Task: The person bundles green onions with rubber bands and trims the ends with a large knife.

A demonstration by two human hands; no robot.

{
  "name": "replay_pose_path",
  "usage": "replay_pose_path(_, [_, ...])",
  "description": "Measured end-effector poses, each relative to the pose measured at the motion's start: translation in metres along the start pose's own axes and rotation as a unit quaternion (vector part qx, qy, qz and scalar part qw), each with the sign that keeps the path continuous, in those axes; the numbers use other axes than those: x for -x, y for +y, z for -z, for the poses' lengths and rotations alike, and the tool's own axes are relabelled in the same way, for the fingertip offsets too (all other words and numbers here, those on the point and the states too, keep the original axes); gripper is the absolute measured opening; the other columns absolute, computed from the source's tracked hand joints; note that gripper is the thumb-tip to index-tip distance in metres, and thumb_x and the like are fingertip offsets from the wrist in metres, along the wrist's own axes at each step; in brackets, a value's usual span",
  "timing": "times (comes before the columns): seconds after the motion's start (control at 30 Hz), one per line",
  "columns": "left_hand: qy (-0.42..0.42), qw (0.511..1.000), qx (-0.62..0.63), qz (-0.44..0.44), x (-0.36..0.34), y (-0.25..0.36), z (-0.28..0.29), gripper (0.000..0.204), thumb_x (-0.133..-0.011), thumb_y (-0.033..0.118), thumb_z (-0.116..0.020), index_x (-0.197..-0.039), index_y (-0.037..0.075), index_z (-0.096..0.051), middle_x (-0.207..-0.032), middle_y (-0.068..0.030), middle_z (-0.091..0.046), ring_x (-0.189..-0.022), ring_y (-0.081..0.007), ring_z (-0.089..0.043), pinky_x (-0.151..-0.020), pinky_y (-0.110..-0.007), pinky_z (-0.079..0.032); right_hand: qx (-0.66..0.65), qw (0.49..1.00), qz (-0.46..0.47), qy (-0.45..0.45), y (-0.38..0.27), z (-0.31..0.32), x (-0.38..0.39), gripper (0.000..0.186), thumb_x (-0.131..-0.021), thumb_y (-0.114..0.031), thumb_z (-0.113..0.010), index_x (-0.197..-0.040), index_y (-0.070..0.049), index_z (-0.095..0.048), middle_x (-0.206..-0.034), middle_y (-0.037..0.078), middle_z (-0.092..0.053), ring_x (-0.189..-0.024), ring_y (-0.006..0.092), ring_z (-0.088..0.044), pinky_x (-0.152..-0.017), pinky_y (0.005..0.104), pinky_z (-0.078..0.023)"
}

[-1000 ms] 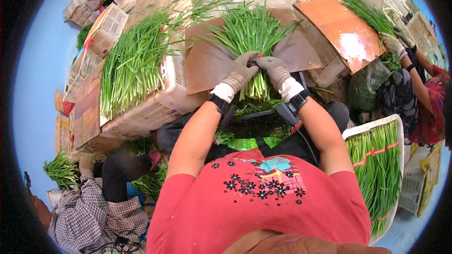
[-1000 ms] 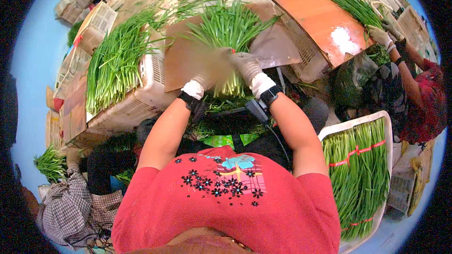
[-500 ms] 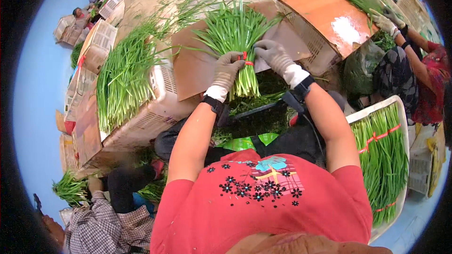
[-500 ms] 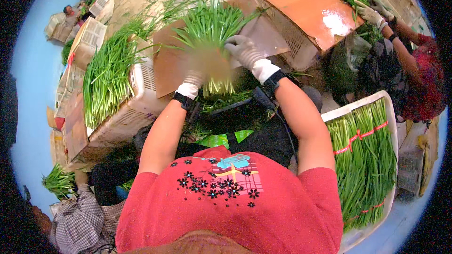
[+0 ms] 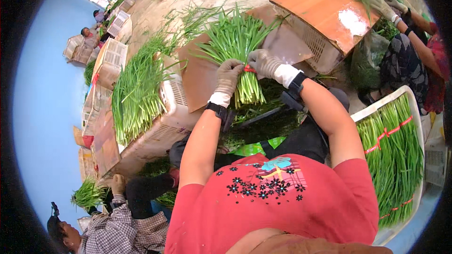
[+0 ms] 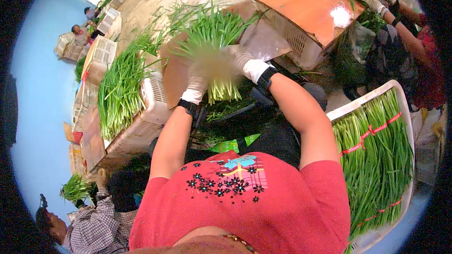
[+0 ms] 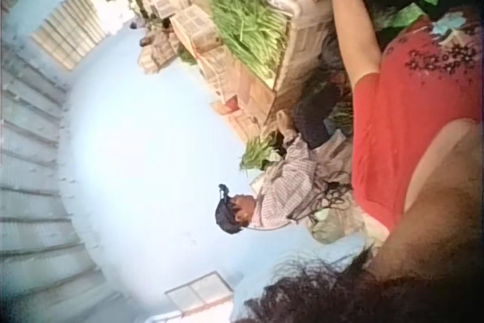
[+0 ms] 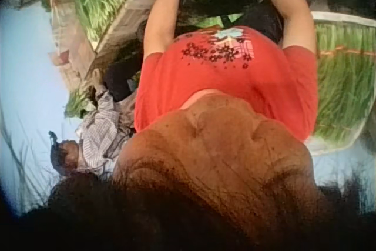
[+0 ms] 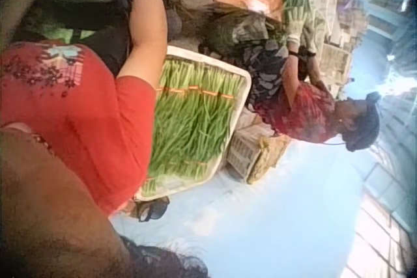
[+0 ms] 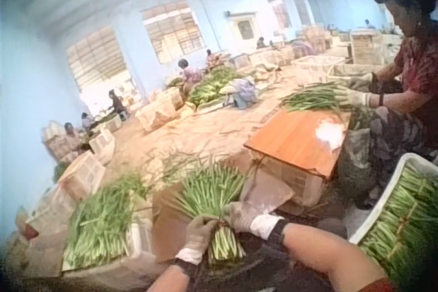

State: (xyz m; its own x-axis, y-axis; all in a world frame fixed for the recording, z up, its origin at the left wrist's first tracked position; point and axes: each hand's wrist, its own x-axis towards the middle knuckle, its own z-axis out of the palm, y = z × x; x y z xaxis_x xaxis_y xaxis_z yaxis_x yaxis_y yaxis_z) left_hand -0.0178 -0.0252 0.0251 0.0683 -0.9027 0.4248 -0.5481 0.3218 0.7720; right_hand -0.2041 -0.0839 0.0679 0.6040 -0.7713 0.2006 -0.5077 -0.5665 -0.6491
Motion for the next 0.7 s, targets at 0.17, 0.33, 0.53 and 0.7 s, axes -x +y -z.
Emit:
replay_pose_path(0.17, [-0.011, 0.988, -0.152, -0.032, -0.013, -0.002, -0.001, 0.011, -0.081, 0.009, -0.074, -0.091, 0.004, -0.070, -0.084, -0.0061, -0.068, -0.076, -0.0158, -0.062, -0.072, -0.028, -0.050, 0.098, 0.985, 0.139, -0.007, -0.012, -0.006, 0.017, 0.015, -0.086, -0.018, -0.065, -0.093, -0.005, -0.069, -0.084, 0.015, -0.068, -0.081, 0.0311, -0.067, -0.074, 0.0371, -0.053])
replay_pose_path(0.33, [-0.027, 0.991, -0.132, -0.015, -0.023, -0.012, -0.006, 0.014, -0.089, 0.016, -0.069, -0.092, 0.003, -0.068, -0.081, -0.0039, -0.065, -0.070, -0.0150, -0.058, -0.068, -0.029, -0.049, 0.044, 0.971, 0.230, 0.053, -0.010, -0.013, 0.012, 0.018, -0.087, -0.022, -0.066, -0.092, -0.005, -0.069, -0.077, 0.012, -0.068, -0.071, 0.0227, -0.065, -0.068, 0.0338, -0.052])
replay_pose_path(0.53, [0.033, 0.998, 0.004, 0.057, 0.000, -0.009, 0.020, 0.017, -0.094, 0.018, -0.065, -0.099, 0.002, -0.067, -0.081, -0.0024, -0.063, -0.072, -0.0119, -0.057, -0.067, -0.026, -0.047, -0.121, 0.988, 0.049, 0.086, 0.010, -0.004, -0.011, 0.024, -0.089, -0.022, -0.066, -0.103, -0.002, -0.069, -0.090, 0.011, -0.070, -0.083, 0.0190, -0.065, -0.079, 0.0331, -0.053])
replay_pose_path(0.7, [0.028, 0.997, 0.077, 0.014, 0.035, 0.019, 0.018, 0.020, -0.082, -0.002, -0.071, -0.101, 0.004, -0.067, -0.087, -0.0061, -0.061, -0.081, -0.0158, -0.060, -0.073, -0.029, -0.049, -0.090, 0.976, 0.186, -0.065, 0.001, -0.002, -0.013, 0.023, -0.089, -0.012, -0.065, -0.111, -0.008, -0.067, -0.097, 0.015, -0.065, -0.089, 0.0298, -0.064, -0.080, 0.0366, -0.052])
